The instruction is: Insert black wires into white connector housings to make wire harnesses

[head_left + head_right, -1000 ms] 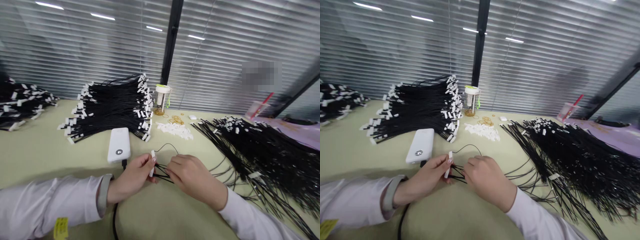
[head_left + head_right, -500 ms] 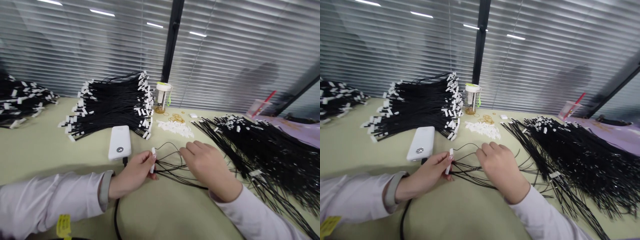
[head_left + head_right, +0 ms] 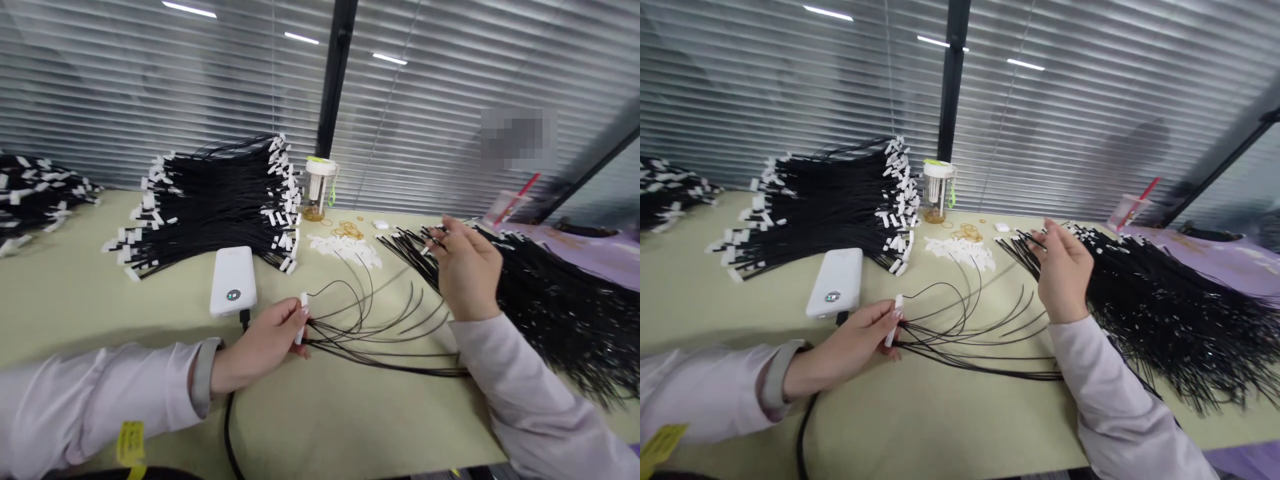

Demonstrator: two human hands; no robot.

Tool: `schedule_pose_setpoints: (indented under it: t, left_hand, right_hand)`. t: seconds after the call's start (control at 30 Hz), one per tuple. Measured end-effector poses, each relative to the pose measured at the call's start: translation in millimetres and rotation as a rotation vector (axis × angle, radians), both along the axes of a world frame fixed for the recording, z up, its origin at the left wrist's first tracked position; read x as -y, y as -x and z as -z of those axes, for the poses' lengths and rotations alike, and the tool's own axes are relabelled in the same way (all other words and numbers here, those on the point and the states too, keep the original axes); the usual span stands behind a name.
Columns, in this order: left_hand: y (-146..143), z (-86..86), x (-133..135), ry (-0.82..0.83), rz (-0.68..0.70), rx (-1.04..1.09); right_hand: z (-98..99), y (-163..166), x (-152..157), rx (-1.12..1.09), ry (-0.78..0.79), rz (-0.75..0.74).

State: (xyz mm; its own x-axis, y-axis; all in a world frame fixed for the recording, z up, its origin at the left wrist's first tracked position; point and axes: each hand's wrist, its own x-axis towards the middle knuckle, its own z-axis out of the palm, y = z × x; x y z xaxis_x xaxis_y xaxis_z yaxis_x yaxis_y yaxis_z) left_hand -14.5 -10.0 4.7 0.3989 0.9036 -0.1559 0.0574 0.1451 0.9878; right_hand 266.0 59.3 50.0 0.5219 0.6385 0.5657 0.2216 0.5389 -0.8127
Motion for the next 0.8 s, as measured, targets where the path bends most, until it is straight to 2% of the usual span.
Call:
schedule_pose_setpoints:
  t: [0.1, 0.17, 0.23, 0.3, 0.4, 0.53, 0.63, 0.8]
  left_hand:
    - [-0.9, -1.0, 0.4, 0.003, 0.001, 0.002]
    - [-1.4, -1.4, 0.3, -0.006, 0.004, -0.007]
    - [-1.6, -1.7, 0.1, -0.016, 0.007, -0.017]
    - [-1.6, -1.8, 0.0, -0.024, 0.012, -0.035]
    - [-1.7, -1.5, 0.6, -0.043, 0.022, -0.064]
    - [-2.0, -1.5, 2.8, -0.084, 0.032, -0.093]
    - [-2.1, -3.1, 4.1, -0.103, 0.042, -0.114]
    - [-2.9, -4.9, 4.8, -0.104, 0.069, -0.113]
  right_hand:
    - [-4.9, -4.0, 2.4, -0.1, -0.019, -0.036]
    - [-6.1, 2.2, 9.2, -0.053, 0.052, -0.115]
    - [-3.4, 17.7, 18.6, 0.145, 0.177, -0.209]
    - [2.7, 39.5, 29.1, 0.44, 0.276, -0.283]
    - [13.7, 71.9, 44.2, 0.707, 0.277, -0.432]
    - [21.8, 95.5, 58.2, 0.719, 0.36, -0.544]
    - [22.4, 100.8, 63.3, 0.702, 0.413, -0.59]
    - [21.3, 104.8, 66.2, 0.717, 0.413, -0.64]
